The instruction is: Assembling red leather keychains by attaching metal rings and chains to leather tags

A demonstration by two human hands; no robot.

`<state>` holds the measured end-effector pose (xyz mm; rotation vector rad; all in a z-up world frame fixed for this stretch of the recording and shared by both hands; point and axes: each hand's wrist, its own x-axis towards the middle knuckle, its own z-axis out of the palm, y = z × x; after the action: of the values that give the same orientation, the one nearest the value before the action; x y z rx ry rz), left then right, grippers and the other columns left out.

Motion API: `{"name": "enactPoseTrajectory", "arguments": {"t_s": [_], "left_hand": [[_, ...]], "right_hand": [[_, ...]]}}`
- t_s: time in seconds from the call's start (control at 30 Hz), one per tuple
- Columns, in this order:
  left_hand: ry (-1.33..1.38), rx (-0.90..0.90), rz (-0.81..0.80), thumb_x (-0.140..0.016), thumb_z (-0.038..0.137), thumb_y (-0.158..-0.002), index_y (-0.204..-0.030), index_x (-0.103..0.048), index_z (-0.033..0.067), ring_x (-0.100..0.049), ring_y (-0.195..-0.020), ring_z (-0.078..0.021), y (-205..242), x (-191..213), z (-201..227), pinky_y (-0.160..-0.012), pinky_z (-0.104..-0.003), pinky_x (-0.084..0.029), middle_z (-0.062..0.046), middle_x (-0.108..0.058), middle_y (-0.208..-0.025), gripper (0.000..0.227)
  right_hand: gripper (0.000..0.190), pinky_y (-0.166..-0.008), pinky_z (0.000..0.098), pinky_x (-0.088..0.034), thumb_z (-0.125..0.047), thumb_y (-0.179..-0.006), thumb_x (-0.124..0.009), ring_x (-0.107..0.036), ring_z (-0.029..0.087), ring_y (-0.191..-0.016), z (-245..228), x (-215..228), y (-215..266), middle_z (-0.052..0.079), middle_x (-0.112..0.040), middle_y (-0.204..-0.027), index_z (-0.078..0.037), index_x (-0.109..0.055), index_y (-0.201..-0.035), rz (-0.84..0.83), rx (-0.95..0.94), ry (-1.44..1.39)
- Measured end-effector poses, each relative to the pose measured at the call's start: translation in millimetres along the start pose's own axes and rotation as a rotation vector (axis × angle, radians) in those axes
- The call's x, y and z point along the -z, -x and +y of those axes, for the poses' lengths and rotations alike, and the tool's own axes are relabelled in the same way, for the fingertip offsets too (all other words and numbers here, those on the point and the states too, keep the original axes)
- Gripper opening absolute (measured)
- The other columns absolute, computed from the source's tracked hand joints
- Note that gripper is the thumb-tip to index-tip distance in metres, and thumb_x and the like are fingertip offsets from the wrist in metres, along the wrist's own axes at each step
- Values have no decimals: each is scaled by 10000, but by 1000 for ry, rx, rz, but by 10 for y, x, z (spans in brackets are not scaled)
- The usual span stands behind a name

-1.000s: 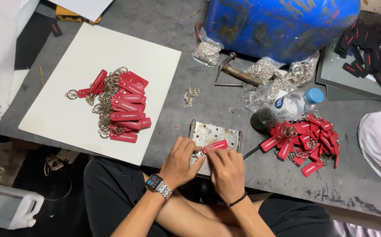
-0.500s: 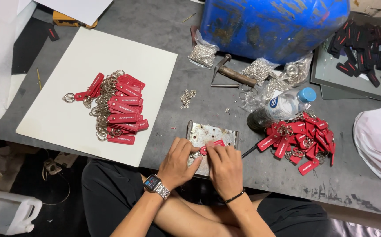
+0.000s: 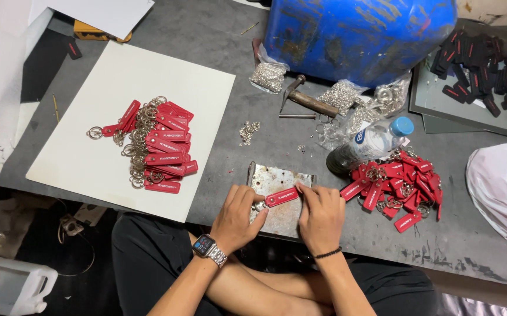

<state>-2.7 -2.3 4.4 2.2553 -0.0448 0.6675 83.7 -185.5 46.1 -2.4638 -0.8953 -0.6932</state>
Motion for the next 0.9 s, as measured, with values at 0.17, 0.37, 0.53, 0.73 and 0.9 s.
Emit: {"name": "enactPoseTrajectory", "arguments": {"t_s": [0.17,0.37,0.53,0.73,0.9], "left_hand": [[-61,98,-16,-694,120,-833,-1224,-593,34,-547,-961,-276,-26,102,279,-854,-375,-490,-114,-584,-1130,413],[-167,156,13,-710,158,-833,-1037,-654,124,-545,-915,-216,-28,31,313,-813,-352,-431,-29,-587,-1057,215],[-176,154,80,-688,143,-832,-937,-660,149,-561,-791,-177,-51,93,432,-813,-322,-372,29,-679,-870,109],[152,403,-4,-618,123,-891,-1061,-698,67,-622,-700,-215,67,257,743,-676,-331,-512,-63,-684,-910,196],[39,262,101,-656,66,-833,-981,-683,85,-631,-622,-187,176,405,1071,-585,-318,-528,-29,-672,-917,151]], "right_hand": [[239,-789,322,-462,14,-874,-651,-552,230,-850,-72,362,288,73,-658,-954,-48,-750,-1082,37,-265,-289],[240,-770,275,-503,-6,-881,-647,-616,185,-843,-55,504,866,62,-709,-975,-52,-775,-1079,54,-506,-431],[220,-769,239,-559,45,-870,-658,-742,168,-875,14,343,1278,108,-766,-1027,13,-788,-1044,110,-703,-644],[211,-933,302,-594,69,-916,-610,-790,266,-1013,-61,477,1152,178,-761,-1128,102,-733,-1085,156,-744,-907],[222,-902,275,-577,16,-939,-594,-750,202,-971,-449,847,622,144,-759,-1106,84,-731,-1101,123,-640,-816]]}}
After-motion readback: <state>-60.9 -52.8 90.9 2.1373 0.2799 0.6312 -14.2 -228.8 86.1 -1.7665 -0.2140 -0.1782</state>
